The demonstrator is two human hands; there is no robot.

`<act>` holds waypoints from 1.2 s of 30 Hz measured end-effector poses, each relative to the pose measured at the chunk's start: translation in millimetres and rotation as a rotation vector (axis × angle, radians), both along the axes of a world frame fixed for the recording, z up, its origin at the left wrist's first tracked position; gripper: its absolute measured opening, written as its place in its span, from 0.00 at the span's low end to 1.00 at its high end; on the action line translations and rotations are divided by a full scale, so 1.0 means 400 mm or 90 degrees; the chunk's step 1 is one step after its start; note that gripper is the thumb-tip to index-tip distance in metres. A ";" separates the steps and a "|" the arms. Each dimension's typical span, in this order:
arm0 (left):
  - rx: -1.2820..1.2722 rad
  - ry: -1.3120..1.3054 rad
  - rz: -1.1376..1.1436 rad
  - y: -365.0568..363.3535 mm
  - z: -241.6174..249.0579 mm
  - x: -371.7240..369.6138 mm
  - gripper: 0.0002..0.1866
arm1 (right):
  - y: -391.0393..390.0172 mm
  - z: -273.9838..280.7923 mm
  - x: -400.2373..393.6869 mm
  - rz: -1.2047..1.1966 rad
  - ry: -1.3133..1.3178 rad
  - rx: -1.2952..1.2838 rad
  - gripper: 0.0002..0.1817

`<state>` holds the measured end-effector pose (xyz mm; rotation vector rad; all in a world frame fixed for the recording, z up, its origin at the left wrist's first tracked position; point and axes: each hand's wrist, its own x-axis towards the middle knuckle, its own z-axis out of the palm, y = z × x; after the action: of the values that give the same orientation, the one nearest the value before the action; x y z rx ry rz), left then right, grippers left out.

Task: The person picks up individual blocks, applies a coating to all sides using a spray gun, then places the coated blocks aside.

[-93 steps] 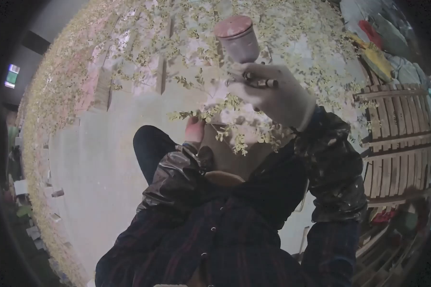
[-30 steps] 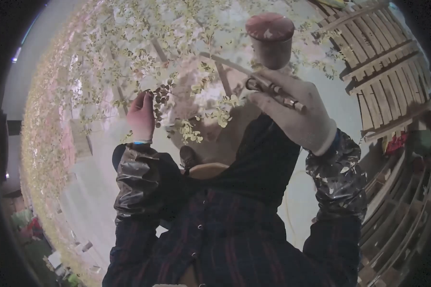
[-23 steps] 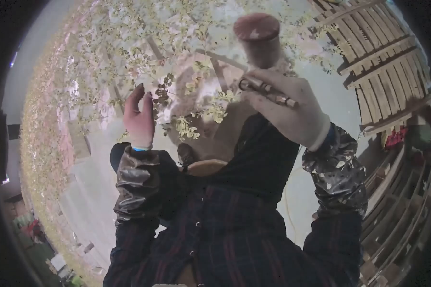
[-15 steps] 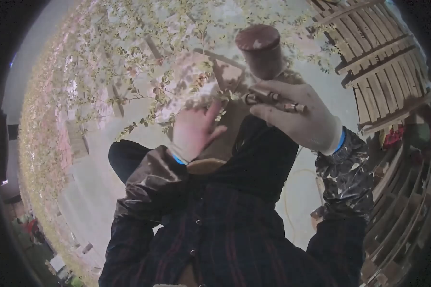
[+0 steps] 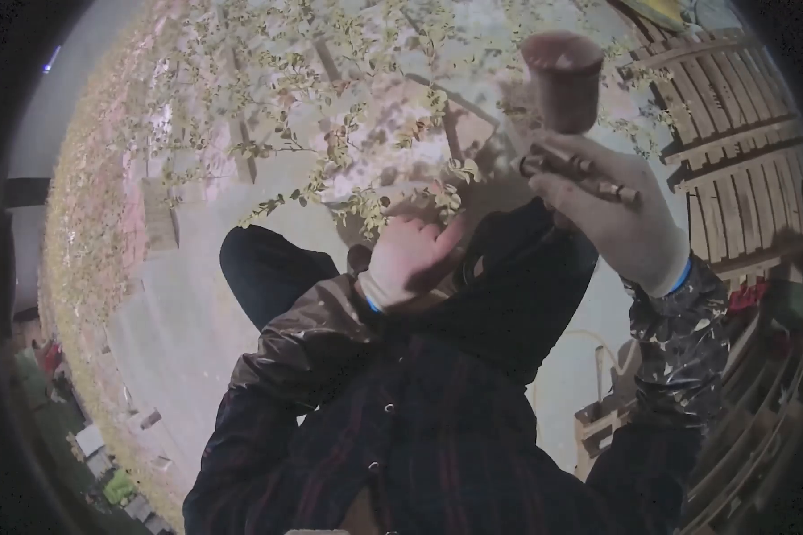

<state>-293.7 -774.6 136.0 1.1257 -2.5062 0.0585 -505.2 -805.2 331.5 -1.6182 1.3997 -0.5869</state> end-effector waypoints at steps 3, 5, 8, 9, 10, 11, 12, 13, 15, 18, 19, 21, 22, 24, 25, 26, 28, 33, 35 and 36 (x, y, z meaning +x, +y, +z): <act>0.107 0.161 -0.083 -0.004 0.015 0.053 0.30 | 0.007 0.004 0.003 -0.002 -0.062 -0.056 0.17; 0.008 0.100 0.062 -0.013 0.067 0.091 0.29 | 0.014 0.004 -0.004 0.021 -0.055 -0.068 0.19; -0.012 -0.007 0.183 -0.020 0.068 0.154 0.30 | 0.028 -0.009 0.003 0.088 -0.069 -0.134 0.19; -0.010 -0.033 0.210 -0.020 0.057 0.179 0.30 | 0.026 -0.015 0.013 0.109 -0.077 -0.149 0.19; 0.054 -0.029 0.257 -0.017 0.036 0.200 0.26 | 0.026 -0.023 0.022 0.158 -0.077 -0.166 0.21; 0.117 -0.024 0.303 -0.016 0.016 0.223 0.22 | 0.025 -0.031 0.031 0.206 -0.077 -0.185 0.23; 0.149 -0.024 0.327 -0.015 0.006 0.243 0.20 | 0.026 -0.039 0.044 0.230 -0.079 -0.193 0.24; 0.209 0.018 0.376 -0.018 0.006 0.260 0.18 | 0.026 -0.044 0.059 0.241 -0.063 -0.179 0.23; 0.302 0.085 0.446 -0.022 0.003 0.286 0.16 | 0.027 -0.054 0.084 0.257 -0.036 -0.155 0.23; 0.388 0.227 0.534 -0.018 -0.001 0.317 0.18 | 0.024 -0.075 0.118 0.271 -0.070 -0.264 0.24; 0.374 0.232 0.540 -0.013 -0.009 0.325 0.17 | 0.022 -0.074 0.124 0.264 -0.061 -0.256 0.22; 0.356 0.239 0.550 -0.002 -0.021 0.337 0.17 | 0.017 -0.069 0.136 0.254 -0.049 -0.244 0.20; 0.349 0.221 0.546 0.008 -0.023 0.340 0.16 | 0.014 -0.064 0.140 0.258 -0.046 -0.207 0.19; 0.339 0.192 0.540 0.025 -0.025 0.344 0.16 | 0.008 -0.058 0.148 0.263 -0.041 -0.151 0.17; 0.349 0.176 0.545 0.031 -0.022 0.345 0.15 | 0.005 -0.060 0.150 0.275 -0.018 -0.143 0.17; 0.359 0.161 0.552 0.038 -0.019 0.346 0.14 | 0.002 -0.062 0.152 0.288 0.006 -0.134 0.16; 0.360 0.160 0.547 0.047 -0.016 0.350 0.13 | -0.004 -0.074 0.154 0.275 0.018 -0.113 0.15; 0.266 0.156 0.500 0.060 -0.042 0.355 0.10 | -0.015 -0.083 0.163 0.249 -0.008 -0.084 0.18; 0.281 0.167 0.480 0.060 -0.019 0.337 0.12 | -0.016 -0.092 0.168 0.267 -0.036 -0.109 0.15; 0.283 0.167 0.482 0.065 -0.021 0.335 0.14 | -0.017 -0.092 0.172 0.277 -0.047 -0.116 0.14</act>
<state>-159.8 -748.5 127.4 2.0505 -1.7800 -0.4284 -436.3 -812.1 294.8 -1.9521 0.9180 -0.5179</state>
